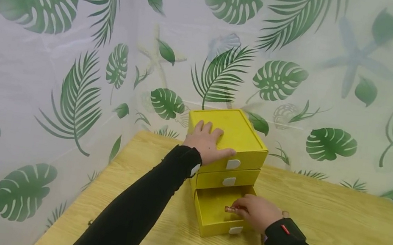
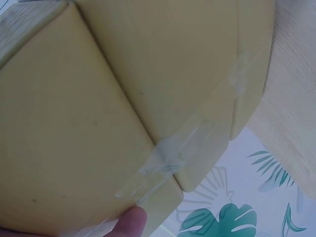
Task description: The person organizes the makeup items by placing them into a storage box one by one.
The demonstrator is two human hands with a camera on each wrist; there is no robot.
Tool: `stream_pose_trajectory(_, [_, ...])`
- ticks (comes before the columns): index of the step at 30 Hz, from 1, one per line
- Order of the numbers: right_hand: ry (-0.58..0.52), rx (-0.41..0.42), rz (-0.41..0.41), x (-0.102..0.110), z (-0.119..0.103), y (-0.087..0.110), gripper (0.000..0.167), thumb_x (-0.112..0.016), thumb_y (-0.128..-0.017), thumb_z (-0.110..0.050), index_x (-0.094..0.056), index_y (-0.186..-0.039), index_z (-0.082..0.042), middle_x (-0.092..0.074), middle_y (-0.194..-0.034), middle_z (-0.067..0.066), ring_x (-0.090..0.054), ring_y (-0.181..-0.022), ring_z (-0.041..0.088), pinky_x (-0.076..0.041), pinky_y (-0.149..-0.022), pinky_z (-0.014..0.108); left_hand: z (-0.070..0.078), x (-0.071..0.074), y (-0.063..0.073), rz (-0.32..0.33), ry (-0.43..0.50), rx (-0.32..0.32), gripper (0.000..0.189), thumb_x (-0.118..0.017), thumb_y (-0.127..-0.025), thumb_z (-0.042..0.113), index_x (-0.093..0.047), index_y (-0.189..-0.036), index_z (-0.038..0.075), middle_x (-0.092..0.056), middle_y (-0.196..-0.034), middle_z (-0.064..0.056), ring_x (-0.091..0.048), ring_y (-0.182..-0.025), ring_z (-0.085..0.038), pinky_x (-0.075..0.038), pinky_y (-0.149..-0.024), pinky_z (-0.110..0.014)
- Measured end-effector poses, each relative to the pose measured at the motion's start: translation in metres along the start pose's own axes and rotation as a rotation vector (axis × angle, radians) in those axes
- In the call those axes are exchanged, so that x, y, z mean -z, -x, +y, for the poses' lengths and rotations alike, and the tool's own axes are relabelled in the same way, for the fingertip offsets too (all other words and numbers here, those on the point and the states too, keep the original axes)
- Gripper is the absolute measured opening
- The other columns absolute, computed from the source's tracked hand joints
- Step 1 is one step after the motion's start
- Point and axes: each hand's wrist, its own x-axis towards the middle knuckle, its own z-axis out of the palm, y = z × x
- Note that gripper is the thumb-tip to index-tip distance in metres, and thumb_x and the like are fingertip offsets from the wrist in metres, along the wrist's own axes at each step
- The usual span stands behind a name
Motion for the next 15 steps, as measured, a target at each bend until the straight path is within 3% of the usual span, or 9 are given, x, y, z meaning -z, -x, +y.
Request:
stream_pose_trajectory(8, [-0.05,-0.146,-0.154,0.002,-0.005,-0.014,0.01,-0.074,-0.093,-0.024,-0.073,-0.084,-0.027,-0.06,-0.079,-0.012,-0.052,-0.07,0.011,-0.047,-0.07,0.036,0.0,-0.001,-0.001,0.005,0.006,-0.001,0.084,-0.047,-0.089,0.078,-0.043,-0.155,0.026,-0.029,-0.162,-0.011,-0.015,-0.152,-0.036,-0.032,-0.112,-0.059])
stream_pose_trajectory(15, [-0.018,-0.159,-0.18,-0.002,-0.009,-0.018,0.011,-0.074,-0.093,-0.027,-0.074,-0.082,-0.026,-0.061,-0.076,-0.011,-0.051,-0.067,0.011,-0.047,-0.068,0.035,-0.002,-0.003,0.0,0.006,0.007,0.005,0.084,-0.047,-0.089,0.079,-0.043,-0.154,0.025,-0.029,-0.162,-0.011,-0.015,-0.152,-0.036,-0.033,-0.112,-0.06])
